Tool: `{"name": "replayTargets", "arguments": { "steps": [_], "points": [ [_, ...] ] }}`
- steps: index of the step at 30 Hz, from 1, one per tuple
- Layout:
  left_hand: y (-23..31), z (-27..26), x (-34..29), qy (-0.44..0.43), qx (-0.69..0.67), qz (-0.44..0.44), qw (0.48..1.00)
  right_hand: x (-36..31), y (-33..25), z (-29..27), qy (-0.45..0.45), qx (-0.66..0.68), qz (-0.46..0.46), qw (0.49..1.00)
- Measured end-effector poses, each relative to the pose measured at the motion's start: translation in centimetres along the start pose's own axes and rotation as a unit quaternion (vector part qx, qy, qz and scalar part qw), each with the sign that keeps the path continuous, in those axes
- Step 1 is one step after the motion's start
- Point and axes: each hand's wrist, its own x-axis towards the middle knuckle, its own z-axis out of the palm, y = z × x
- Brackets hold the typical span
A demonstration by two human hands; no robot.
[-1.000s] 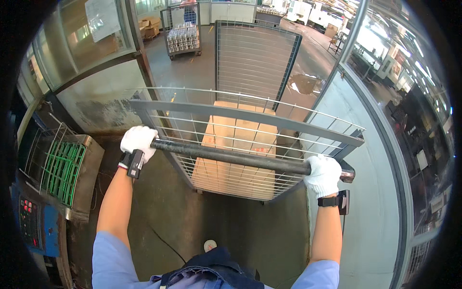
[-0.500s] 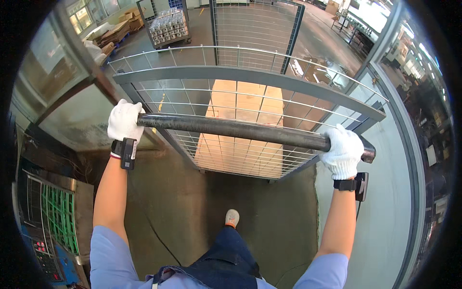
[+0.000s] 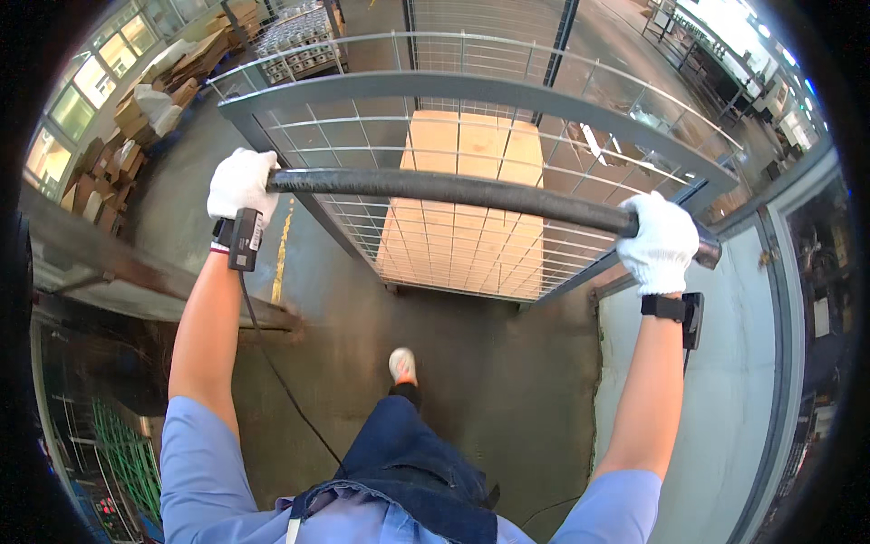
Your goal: Transferring metal pistons from a washing rack onto a cart and then pushing the cart through the factory floor.
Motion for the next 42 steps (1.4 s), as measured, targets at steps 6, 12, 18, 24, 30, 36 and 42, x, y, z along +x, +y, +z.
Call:
{"name": "replayTargets", "arguments": {
  "steps": [6,12,18,24,30,36,42],
  "points": [
    [1.3,4.3,12.5,-0.004,-0.005,0.003,1.000,11.0,3.2,6.5,-0.016,-0.015,0.022,1.000],
    [1.1,11.2,21.3,0.006,-0.027,0.013,1.000,18.6,4.6,13.4,-0.048,-0.038,0.030,0.998],
    [2.5,16.8,32.1,0.131,-0.062,0.020,0.989,29.4,8.7,20.5,0.016,-0.016,-0.003,1.000],
    [5.6,20.7,43.1,-0.011,-0.034,0.004,0.999,39.2,12.8,26.8,-0.023,-0.029,0.029,0.999],
    [7.1,25.6,50.0,-0.008,-0.007,0.010,1.000,45.6,15.7,34.3,-0.052,-0.029,0.042,0.997],
    [8.6,29.3,58.7,-0.020,-0.019,-0.009,1.000,53.4,19.8,41.3,0.022,-0.009,0.021,0.999],
    [10.1,33.2,69.3,-0.077,-0.044,-0.005,0.996,62.5,24.5,48.6,-0.021,-0.018,0.033,0.999]
  ]
}}
